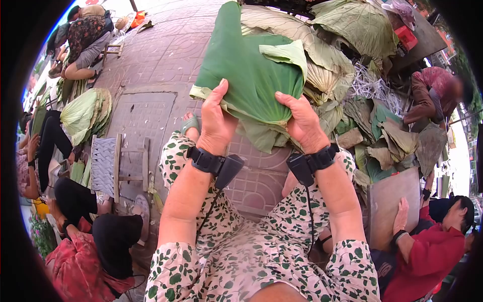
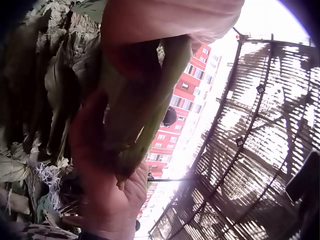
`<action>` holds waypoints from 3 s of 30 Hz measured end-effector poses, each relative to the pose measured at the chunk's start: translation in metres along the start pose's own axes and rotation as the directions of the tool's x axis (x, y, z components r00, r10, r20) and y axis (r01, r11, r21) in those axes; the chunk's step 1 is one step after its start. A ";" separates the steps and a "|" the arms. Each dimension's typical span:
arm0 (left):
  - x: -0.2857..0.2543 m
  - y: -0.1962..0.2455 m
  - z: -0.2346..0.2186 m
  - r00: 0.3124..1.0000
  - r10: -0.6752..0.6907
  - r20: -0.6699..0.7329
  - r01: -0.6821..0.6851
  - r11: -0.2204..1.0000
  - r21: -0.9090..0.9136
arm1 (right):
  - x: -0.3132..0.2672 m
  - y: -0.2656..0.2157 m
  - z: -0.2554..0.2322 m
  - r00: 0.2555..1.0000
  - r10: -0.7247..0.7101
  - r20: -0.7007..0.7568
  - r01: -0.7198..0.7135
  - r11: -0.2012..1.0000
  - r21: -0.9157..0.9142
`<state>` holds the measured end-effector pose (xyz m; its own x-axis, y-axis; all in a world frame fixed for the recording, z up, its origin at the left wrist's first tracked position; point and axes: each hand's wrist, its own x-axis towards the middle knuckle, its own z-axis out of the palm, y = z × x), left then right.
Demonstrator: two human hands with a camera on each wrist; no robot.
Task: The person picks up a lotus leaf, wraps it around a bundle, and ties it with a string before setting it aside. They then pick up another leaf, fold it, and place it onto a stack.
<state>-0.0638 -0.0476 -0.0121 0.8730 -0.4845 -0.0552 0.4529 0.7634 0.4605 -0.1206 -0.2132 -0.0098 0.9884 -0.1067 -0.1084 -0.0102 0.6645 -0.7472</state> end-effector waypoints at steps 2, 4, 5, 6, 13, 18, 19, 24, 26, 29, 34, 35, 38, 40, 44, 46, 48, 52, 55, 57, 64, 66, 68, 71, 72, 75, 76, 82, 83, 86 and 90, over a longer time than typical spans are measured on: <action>0.006 -0.002 -0.007 1.000 -0.010 -0.013 0.010 1.000 0.014 | -0.004 -0.002 0.004 1.000 -0.019 -0.006 0.019 1.000 0.002; 0.006 -0.003 -0.009 0.999 -0.019 -0.030 0.020 0.999 0.025 | -0.010 -0.010 0.011 0.978 -0.209 -0.006 0.206 0.970 -0.130; 0.006 -0.007 -0.008 0.999 -0.005 -0.054 0.008 0.999 0.049 | -0.014 -0.015 0.015 0.978 -0.208 -0.007 0.205 0.970 -0.129; 0.005 -0.010 -0.006 0.997 0.010 -0.078 -0.004 0.997 0.072 | -0.018 -0.021 0.017 0.960 -0.281 -0.010 0.277 0.951 -0.138; -0.007 -0.012 0.010 0.997 -0.079 0.023 0.077 0.994 0.074 | -0.001 -0.006 -0.010 0.965 -0.174 -0.195 0.203 0.969 0.138; -0.006 -0.005 0.012 0.997 -0.053 0.052 0.051 0.998 0.047 | -0.008 -0.005 0.003 0.974 -0.049 -0.220 0.072 0.993 0.095; -0.008 -0.001 0.011 0.998 -0.045 0.048 0.043 0.998 0.046 | -0.012 -0.013 0.010 0.977 -0.187 -0.101 0.196 0.977 0.079; -0.006 0.000 0.008 0.991 -0.059 0.123 0.053 0.997 0.054 | -0.030 -0.028 0.023 0.901 -0.433 -0.034 0.433 0.901 -0.014; 0.004 -0.006 0.000 0.995 -0.076 0.072 0.066 0.990 0.125 | -0.013 -0.012 0.006 0.932 -0.351 -0.086 0.349 0.936 -0.037; 0.005 -0.011 0.001 0.981 -0.111 -0.160 0.134 0.982 0.135 | -0.003 0.010 -0.006 0.944 -0.252 -0.214 0.226 0.964 -0.138; -0.008 0.002 0.009 0.989 -0.114 0.099 0.115 0.993 -0.010 | -0.037 -0.027 0.026 0.955 -0.297 -0.003 0.297 0.955 -0.009; -0.009 0.001 0.010 0.987 -0.109 0.116 0.109 0.994 0.007 | -0.033 -0.025 0.023 0.956 -0.294 -0.002 0.293 0.956 -0.007; 0.002 -0.011 0.001 0.988 -0.150 -0.029 0.153 0.982 0.108 | -0.017 -0.011 0.001 0.971 -0.214 -0.104 0.204 0.974 -0.101; 0.001 -0.013 0.003 0.983 -0.177 -0.045 0.182 0.975 0.127 | -0.020 -0.009 0.004 0.974 -0.194 -0.117 0.186 0.979 -0.078; -0.017 0.003 0.019 0.982 -0.122 0.144 0.113 0.991 0.071 | -0.032 -0.026 0.023 0.975 -0.219 -0.033 0.217 0.976 -0.032; -0.013 0.001 0.011 0.989 -0.126 0.074 0.115 0.985 0.132 | -0.030 -0.019 0.017 0.973 -0.230 -0.020 0.228 0.971 -0.071; -0.006 -0.003 0.011 0.992 -0.124 -0.023 0.126 0.975 0.184 | -0.020 -0.008 0.011 0.974 -0.219 -0.056 0.213 0.973 -0.094; -0.020 0.005 0.025 0.996 -0.069 0.048 0.063 0.991 0.122 | -0.031 -0.020 0.024 0.977 -0.211 -0.035 0.208 0.976 -0.066; -0.007 0.001 0.006 0.996 -0.083 0.022 0.077 0.977 0.201 | -0.026 -0.011 0.016 0.975 -0.220 -0.007 0.218 0.971 -0.099; -0.004 -0.004 0.001 0.997 -0.075 -0.018 0.077 0.971 0.227 | -0.018 -0.004 0.010 0.974 -0.220 -0.055 0.212 0.969 -0.126; -0.009 -0.003 0.011 0.993 -0.092 0.077 0.068 0.962 0.263 | -0.030 -0.034 0.009 0.903 -0.416 -0.105 0.400 0.906 -0.141; -0.004 -0.003 0.000 0.979 -0.174 0.105 0.141 0.954 0.266 | -0.033 -0.050 0.001 0.778 -0.607 -0.162 0.582 0.793 -0.180; -0.006 0.001 0.000 0.983 -0.164 0.086 0.136 0.953 0.270 | -0.039 -0.074 -0.013 0.610 -0.748 -0.260 0.700 0.663 -0.265; -0.011 0.005 0.002 0.987 -0.153 0.039 0.133 0.941 0.310 | -0.053 -0.121 -0.040 0.281 -0.830 -0.483 0.706 0.519 -0.482; -0.013 0.005 0.002 0.988 -0.156 0.011 0.142 0.925 0.353 | -0.056 -0.135 -0.050 0.191 -0.896 -0.401 0.719 0.406 -0.564; -0.022 0.006 0.005 0.980 -0.197 0.030 0.169 0.902 0.396 | -0.059 -0.175 -0.087 -0.065 -0.988 -0.141 0.607 0.073 -0.791; -0.024 0.007 0.005 0.973 -0.227 0.037 0.196 0.902 0.386 | -0.058 -0.190 -0.103 -0.067 -0.993 -0.093 0.495 0.047 -0.868; -0.026 0.005 -0.001 0.949 -0.314 -0.035 0.296 0.846 0.443 | 0.054 -0.234 -0.211 0.414 -0.903 0.110 -0.292 -0.247 -0.924; -0.025 0.004 -0.005 0.943 -0.332 -0.029 0.311 0.845 0.436 | 0.096 -0.227 -0.235 0.450 -0.862 0.234 -0.272 -0.381 -0.884; -0.024 0.003 -0.009 0.949 -0.311 -0.048 0.297 0.835 0.464 | 0.152 -0.121 -0.189 0.802 -0.485 0.348 -0.003 -0.586 -0.811; -0.021 0.005 -0.010 0.943 -0.326 -0.058 0.314 0.821 0.477 | 0.159 -0.025 -0.132 0.956 -0.277 0.098 -0.177 -0.810 -0.558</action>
<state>-0.0776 -0.0294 -0.0177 0.6864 -0.6814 -0.2543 0.5593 0.2711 0.7834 0.0168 -0.3441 -0.0948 0.9626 -0.2132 0.1674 -0.2516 -0.9327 0.2585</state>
